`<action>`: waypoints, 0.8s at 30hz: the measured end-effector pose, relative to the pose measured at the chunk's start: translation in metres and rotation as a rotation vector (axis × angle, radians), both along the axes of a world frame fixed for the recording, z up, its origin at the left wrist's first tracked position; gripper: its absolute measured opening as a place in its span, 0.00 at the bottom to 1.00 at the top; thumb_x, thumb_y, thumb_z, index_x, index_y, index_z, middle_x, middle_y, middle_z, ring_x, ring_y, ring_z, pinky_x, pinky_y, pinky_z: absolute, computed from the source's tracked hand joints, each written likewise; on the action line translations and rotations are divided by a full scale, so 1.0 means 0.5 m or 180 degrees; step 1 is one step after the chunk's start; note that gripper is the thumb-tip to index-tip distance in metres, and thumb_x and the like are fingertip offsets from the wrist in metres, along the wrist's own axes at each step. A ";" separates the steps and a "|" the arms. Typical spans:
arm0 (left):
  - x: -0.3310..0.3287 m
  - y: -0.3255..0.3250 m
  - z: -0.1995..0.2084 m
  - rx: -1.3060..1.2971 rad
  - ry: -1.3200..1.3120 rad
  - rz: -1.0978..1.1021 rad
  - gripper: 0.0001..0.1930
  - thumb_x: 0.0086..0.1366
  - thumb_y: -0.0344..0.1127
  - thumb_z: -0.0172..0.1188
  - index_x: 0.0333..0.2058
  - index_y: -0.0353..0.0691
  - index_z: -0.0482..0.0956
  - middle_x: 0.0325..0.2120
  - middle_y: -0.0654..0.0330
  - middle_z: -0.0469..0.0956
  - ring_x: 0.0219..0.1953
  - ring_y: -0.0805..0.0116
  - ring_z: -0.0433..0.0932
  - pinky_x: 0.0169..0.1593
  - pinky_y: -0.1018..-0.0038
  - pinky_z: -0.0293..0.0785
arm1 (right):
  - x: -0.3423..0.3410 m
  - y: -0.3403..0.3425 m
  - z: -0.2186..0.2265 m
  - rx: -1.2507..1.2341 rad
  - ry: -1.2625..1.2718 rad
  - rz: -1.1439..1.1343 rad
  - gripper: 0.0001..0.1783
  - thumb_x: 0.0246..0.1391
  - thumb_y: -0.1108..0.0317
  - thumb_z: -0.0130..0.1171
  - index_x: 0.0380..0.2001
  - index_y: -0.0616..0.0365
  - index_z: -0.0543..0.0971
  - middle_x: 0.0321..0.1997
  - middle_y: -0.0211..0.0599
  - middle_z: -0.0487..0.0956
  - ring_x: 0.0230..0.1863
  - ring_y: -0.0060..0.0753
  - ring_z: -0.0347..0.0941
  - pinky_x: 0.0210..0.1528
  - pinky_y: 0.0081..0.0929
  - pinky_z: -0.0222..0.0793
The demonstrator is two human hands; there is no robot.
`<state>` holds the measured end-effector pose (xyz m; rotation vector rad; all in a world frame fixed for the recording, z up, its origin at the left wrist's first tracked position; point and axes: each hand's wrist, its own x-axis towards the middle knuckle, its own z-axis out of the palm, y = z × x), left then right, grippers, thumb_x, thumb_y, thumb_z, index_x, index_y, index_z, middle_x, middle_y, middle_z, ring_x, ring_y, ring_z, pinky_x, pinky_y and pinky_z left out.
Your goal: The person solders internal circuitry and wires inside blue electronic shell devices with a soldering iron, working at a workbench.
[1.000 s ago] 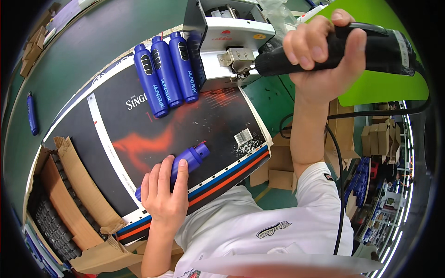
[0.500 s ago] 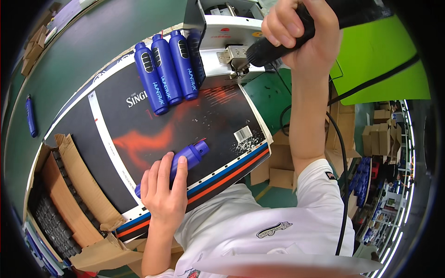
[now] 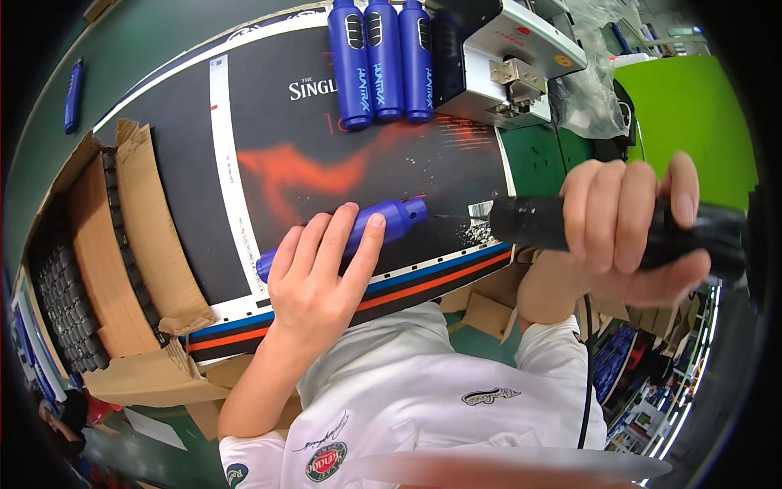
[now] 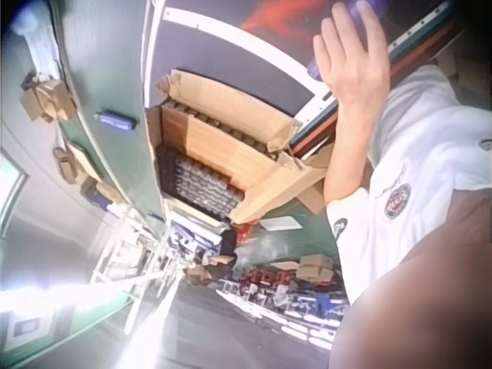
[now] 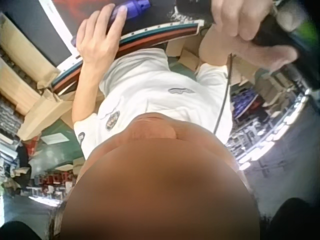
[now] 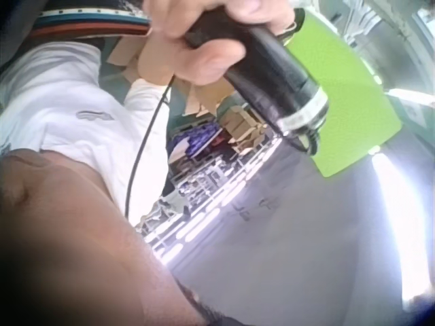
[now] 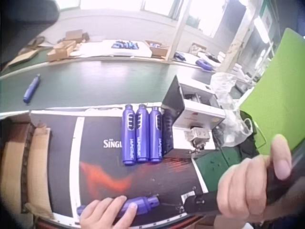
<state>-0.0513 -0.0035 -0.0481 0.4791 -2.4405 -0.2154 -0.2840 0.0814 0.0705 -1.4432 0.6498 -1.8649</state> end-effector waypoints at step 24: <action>0.007 -0.001 -0.005 0.0008 0.0074 -0.0033 0.23 0.49 0.29 0.60 0.48 0.41 0.80 0.41 0.50 0.79 0.39 0.55 0.79 0.41 0.62 0.76 | 0.067 -0.042 -0.010 -0.0019 0.1310 0.0292 0.22 0.56 0.57 0.67 0.40 0.49 0.64 0.23 0.26 0.74 0.17 0.21 0.70 0.19 0.19 0.70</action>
